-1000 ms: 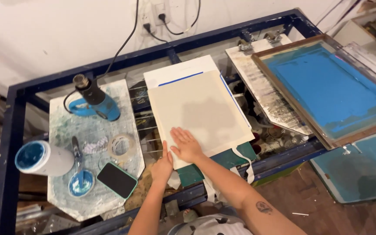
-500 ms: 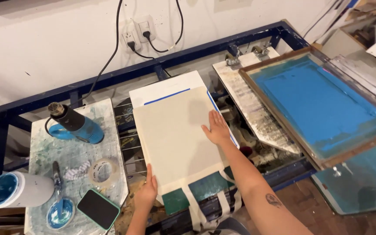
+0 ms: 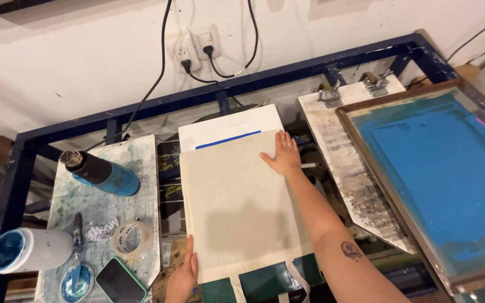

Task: The person places a tote bag on a printing board, aligns a screen, applies ink using a squeegee, and then dries the printed design with a heat gun.

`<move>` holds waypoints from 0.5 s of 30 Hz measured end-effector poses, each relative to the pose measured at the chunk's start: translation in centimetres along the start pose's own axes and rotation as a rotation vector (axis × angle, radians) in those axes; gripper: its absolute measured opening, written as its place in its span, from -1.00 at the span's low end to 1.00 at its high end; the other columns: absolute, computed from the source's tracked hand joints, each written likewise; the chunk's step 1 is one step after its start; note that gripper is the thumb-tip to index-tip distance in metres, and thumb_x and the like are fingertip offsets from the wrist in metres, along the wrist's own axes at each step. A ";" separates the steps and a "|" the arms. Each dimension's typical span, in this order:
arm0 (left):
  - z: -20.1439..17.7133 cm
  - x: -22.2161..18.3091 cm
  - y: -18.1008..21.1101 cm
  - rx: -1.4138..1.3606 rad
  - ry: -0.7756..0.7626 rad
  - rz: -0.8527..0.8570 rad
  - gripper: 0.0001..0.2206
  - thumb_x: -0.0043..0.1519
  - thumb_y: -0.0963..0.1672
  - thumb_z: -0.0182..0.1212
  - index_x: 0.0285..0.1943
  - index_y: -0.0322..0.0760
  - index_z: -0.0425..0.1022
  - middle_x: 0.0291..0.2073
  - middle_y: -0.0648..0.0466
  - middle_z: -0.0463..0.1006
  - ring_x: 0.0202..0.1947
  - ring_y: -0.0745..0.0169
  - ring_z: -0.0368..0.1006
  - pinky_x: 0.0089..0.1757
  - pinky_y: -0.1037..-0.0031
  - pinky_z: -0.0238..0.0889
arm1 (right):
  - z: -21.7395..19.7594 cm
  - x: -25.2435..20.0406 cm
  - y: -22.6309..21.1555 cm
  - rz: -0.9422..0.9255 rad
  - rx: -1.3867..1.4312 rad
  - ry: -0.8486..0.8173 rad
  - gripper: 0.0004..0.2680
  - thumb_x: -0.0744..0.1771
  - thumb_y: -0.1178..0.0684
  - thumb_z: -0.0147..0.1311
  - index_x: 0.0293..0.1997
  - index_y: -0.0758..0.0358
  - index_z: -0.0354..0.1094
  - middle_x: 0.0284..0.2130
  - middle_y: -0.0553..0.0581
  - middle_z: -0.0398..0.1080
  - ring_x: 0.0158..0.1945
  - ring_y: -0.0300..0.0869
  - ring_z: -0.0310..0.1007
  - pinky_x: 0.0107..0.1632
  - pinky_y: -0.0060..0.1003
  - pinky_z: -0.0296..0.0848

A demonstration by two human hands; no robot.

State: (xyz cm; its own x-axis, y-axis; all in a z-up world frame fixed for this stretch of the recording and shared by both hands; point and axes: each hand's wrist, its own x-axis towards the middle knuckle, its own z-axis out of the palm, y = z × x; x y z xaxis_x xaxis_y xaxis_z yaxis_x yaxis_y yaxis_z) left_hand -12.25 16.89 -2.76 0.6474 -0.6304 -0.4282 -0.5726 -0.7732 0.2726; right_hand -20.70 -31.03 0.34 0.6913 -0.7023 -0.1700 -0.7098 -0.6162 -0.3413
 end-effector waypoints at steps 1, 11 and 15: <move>-0.3 -0.1 0.2 -0.022 -0.026 -0.013 -0.37 0.44 0.07 -0.39 0.69 0.26 -0.52 -0.73 0.18 0.37 -0.73 0.19 0.27 -0.56 0.34 0.10 | -0.4 0.4 -0.1 0.003 0.017 0.010 -0.21 0.33 -0.56 -0.29 0.60 0.24 -0.42 0.59 0.11 -0.41 0.63 -0.06 -0.51 0.56 -0.10 -0.46; -1.5 -1.2 1.3 -0.023 -0.034 -0.041 -0.40 0.44 0.08 -0.46 0.70 0.28 -0.49 -0.71 0.18 0.31 -0.73 0.24 0.17 -0.60 0.40 -0.02 | 0.4 -5.6 1.1 -0.023 -0.051 -0.082 -0.32 0.39 -0.48 -0.54 0.60 0.19 -0.57 0.58 0.06 -0.63 0.62 -0.17 -0.72 0.57 -0.19 -0.59; -0.8 -0.4 0.3 -0.019 0.041 0.057 -0.39 0.44 0.07 -0.40 0.70 0.25 -0.45 -0.73 0.13 0.33 -0.73 0.10 0.21 -0.57 0.28 0.02 | 1.3 -12.9 3.2 -0.213 -0.051 -0.017 -0.34 0.40 -0.46 -0.54 0.61 0.16 -0.53 0.59 0.06 -0.55 0.62 -0.12 -0.63 0.56 -0.07 -0.50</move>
State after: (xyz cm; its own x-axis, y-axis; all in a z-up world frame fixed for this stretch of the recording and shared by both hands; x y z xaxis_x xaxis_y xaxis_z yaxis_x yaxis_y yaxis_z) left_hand -12.31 16.89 -1.84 0.6339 -0.6758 -0.3762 -0.5998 -0.7366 0.3125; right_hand -31.75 -23.53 0.25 0.8283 -0.5484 -0.1144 -0.5530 -0.7677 -0.3237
